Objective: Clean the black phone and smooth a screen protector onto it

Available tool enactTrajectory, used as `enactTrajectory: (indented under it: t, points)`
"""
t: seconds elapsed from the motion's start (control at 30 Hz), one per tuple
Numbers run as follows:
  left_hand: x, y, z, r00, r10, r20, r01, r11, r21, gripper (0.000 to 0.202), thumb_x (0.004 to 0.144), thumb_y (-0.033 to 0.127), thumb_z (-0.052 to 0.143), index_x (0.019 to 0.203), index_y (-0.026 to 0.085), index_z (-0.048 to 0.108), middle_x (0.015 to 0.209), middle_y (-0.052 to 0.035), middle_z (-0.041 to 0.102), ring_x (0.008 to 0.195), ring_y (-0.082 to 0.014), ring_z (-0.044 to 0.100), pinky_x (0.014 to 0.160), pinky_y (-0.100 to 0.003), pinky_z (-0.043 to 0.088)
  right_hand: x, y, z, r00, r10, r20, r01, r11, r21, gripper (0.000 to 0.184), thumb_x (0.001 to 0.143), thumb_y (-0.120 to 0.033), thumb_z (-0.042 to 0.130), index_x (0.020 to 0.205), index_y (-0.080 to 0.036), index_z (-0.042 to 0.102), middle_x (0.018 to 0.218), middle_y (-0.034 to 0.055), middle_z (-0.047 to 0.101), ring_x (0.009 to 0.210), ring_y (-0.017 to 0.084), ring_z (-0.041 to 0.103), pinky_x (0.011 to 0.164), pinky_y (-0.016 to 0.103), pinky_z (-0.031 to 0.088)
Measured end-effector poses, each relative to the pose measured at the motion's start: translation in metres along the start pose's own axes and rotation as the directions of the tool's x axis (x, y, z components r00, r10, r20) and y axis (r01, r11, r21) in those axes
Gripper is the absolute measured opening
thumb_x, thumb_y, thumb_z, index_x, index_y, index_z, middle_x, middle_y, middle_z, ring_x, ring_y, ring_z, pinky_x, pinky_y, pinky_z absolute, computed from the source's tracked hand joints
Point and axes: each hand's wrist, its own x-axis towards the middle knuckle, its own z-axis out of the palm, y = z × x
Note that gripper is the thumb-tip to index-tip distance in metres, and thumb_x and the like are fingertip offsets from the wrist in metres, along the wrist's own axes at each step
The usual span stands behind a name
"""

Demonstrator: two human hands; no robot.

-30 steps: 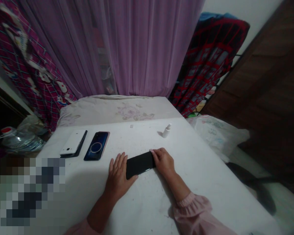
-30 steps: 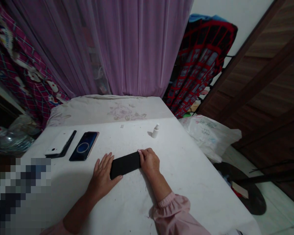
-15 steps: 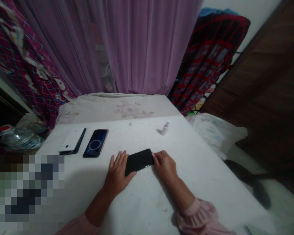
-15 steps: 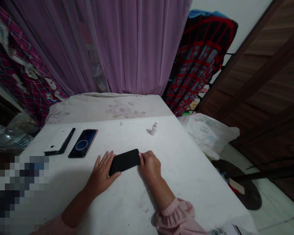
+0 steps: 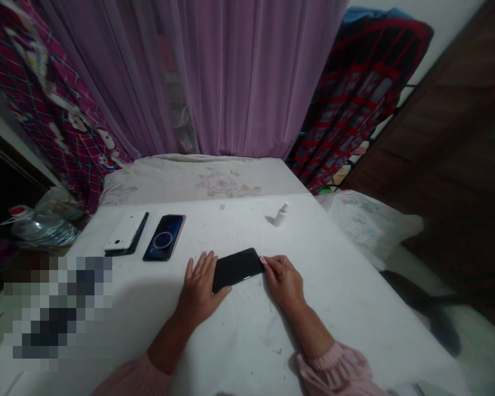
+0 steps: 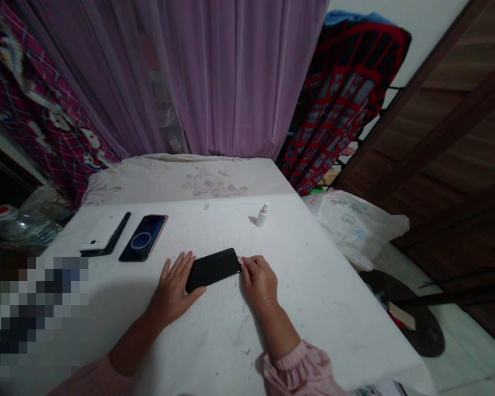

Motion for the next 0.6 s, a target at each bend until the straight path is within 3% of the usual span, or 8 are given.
enactTrajectory:
  t: [0.13, 0.37, 0.43, 0.6]
  points:
    - [-0.004, -0.010, 0.001, 0.997, 0.061, 0.037, -0.059, 0.997, -0.045, 0.078, 0.086, 0.048, 0.056, 0.150, 0.011, 0.028, 0.151, -0.0206, 0.042, 0.141, -0.0355, 0.037, 0.114, -0.058, 0.028, -0.005, -0.014, 0.002, 0.995, -0.093, -0.018, 0.092, 0.995, -0.038, 0.032, 0.098, -0.034, 0.045, 0.105, -0.022, 0.075, 0.086, 0.0060, 0.065, 0.073, 0.015, 0.060, 0.061, 0.025, 0.043]
    - [-0.007, -0.014, 0.005, 0.999, 0.034, 0.039, -0.031, 0.996, -0.087, 0.066, 0.086, 0.043, 0.056, 0.143, 0.013, 0.039, 0.150, -0.0192, 0.045, 0.142, -0.0359, 0.036, 0.113, -0.059, 0.029, -0.024, -0.056, 0.010, 0.941, -0.334, 0.050, 0.335, 0.942, -0.011, 0.029, 0.098, -0.026, 0.046, 0.099, -0.021, 0.075, 0.078, 0.0046, 0.062, 0.067, 0.013, 0.053, 0.059, 0.024, 0.039]
    - [-0.007, -0.014, 0.004, 0.998, 0.039, 0.050, -0.034, 0.995, -0.089, 0.067, 0.086, 0.043, 0.056, 0.143, 0.013, 0.039, 0.150, -0.0194, 0.044, 0.142, -0.0357, 0.036, 0.114, -0.059, 0.029, -0.024, -0.052, 0.008, 0.949, -0.312, 0.047, 0.313, 0.950, -0.016, 0.029, 0.099, -0.028, 0.046, 0.098, -0.022, 0.075, 0.078, 0.0042, 0.062, 0.066, 0.013, 0.053, 0.059, 0.024, 0.038]
    - [-0.006, -0.018, 0.001, 0.995, 0.064, 0.081, -0.057, 0.994, -0.088, 0.068, 0.087, 0.044, 0.055, 0.145, 0.013, 0.037, 0.151, -0.0192, 0.042, 0.143, -0.0345, 0.034, 0.115, -0.057, 0.027, -0.022, -0.020, -0.001, 0.990, -0.133, -0.039, 0.130, 0.988, -0.081, 0.033, 0.100, -0.036, 0.045, 0.100, -0.025, 0.076, 0.085, 0.0046, 0.065, 0.071, 0.014, 0.058, 0.059, 0.024, 0.041]
